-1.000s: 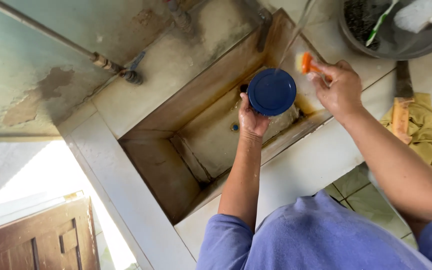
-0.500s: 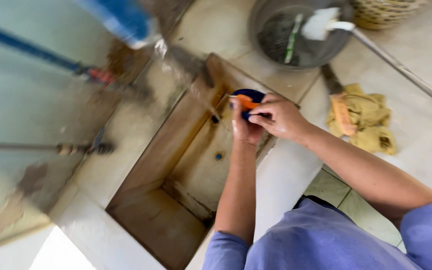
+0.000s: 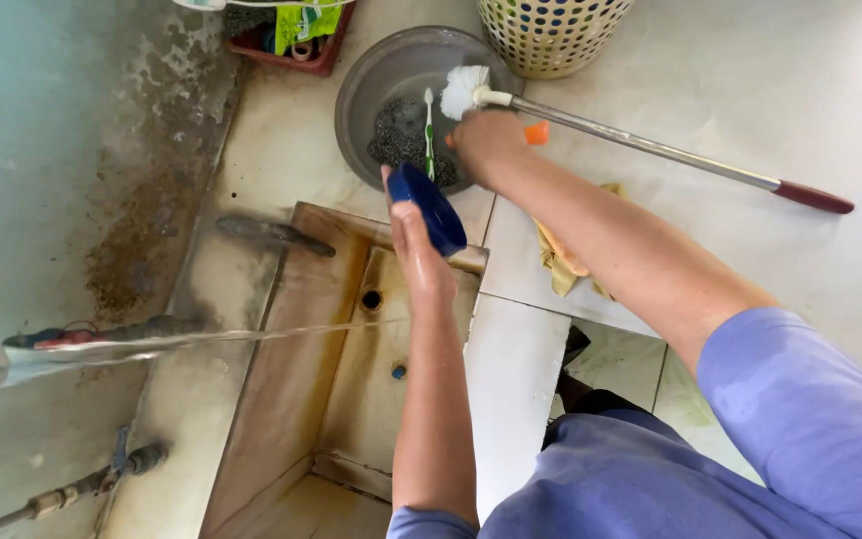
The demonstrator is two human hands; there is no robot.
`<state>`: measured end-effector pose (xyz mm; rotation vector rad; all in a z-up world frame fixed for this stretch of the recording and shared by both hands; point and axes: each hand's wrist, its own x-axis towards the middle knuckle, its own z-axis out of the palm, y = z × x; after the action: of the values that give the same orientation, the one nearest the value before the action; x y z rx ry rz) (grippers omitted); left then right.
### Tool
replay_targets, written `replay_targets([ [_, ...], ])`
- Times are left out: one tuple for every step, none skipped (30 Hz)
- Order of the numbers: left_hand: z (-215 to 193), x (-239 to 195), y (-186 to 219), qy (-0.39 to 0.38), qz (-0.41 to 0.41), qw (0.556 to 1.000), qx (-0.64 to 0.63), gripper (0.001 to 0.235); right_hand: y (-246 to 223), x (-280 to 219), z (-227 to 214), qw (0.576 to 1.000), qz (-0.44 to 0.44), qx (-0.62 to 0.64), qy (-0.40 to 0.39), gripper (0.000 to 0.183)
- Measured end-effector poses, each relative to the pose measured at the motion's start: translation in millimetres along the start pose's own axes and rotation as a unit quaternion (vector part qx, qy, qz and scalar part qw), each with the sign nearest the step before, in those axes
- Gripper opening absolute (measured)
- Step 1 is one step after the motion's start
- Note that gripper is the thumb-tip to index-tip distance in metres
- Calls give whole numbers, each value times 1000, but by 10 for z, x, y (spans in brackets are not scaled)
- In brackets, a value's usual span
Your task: The person is washing and rinsing a blue plastic water container and its lid using a brush and scouring pad at a utility sink.
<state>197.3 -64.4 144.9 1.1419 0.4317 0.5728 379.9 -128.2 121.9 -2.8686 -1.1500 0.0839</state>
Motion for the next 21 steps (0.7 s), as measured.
replay_targets([
  [51,92,-6,-2,0,1000,2,83,4,18,19,1000,2,2,1,18],
  [103,182,-12,-28,49,998,36,78,11,30,37,1000,-9,-3,-7,16],
  [155,274,-19,-56,97,991,69,74,17,44,57,1000,-20,-8,-14,16],
  [198,421,-65,-55,96,991,69,74,46,75,25,1000,-20,-7,-15,16],
  [233,569,-113,-60,87,990,95,73,69,109,-3,1000,1,10,-30,19],
  [211,686,-151,-60,76,988,124,72,29,129,-3,998,18,30,-47,24],
  [144,757,-193,-55,73,988,127,72,20,111,0,998,14,33,-52,24],
  [98,854,-231,-51,26,998,2,71,32,120,-21,997,28,31,-65,24],
  [44,948,-261,-46,-21,991,-124,69,36,127,-48,996,43,28,-78,25],
  [-9,927,-173,-36,-15,992,-122,69,151,193,153,996,32,29,-78,25],
  [-71,899,-81,-38,-59,973,-218,67,251,262,356,998,28,24,-50,22],
  [-167,828,5,-36,-100,944,-313,67,312,310,582,999,21,20,-25,20],
  [-292,720,-48,-23,-93,945,-313,67,327,256,571,999,6,22,-28,20],
  [-425,617,-78,-23,-127,925,-357,68,319,246,547,999,24,-5,-41,20],
  [-564,507,-109,-25,-160,902,-400,71,305,240,527,997,42,-32,-53,21],
  [-695,372,-145,-7,-151,904,-399,71,117,-8,184,998,24,-28,-59,21],
  [-831,231,-182,-15,-158,897,-412,70,-55,-255,-162,997,-3,76,22,19],
  [-952,89,-214,-25,-166,890,-425,70,-197,-499,-528,978,-27,181,101,18],
  [-1055,-58,-201,-9,-157,892,-425,70,-417,-698,-569,977,-42,186,92,18],
  [-1115,-180,-204,-15,-163,884,-437,70,-587,-902,-630,946,-71,307,70,18],
  [-1168,-305,-210,-21,-169,876,-450,71,-741,-1112,-693,900,-98,423,44,20],
])
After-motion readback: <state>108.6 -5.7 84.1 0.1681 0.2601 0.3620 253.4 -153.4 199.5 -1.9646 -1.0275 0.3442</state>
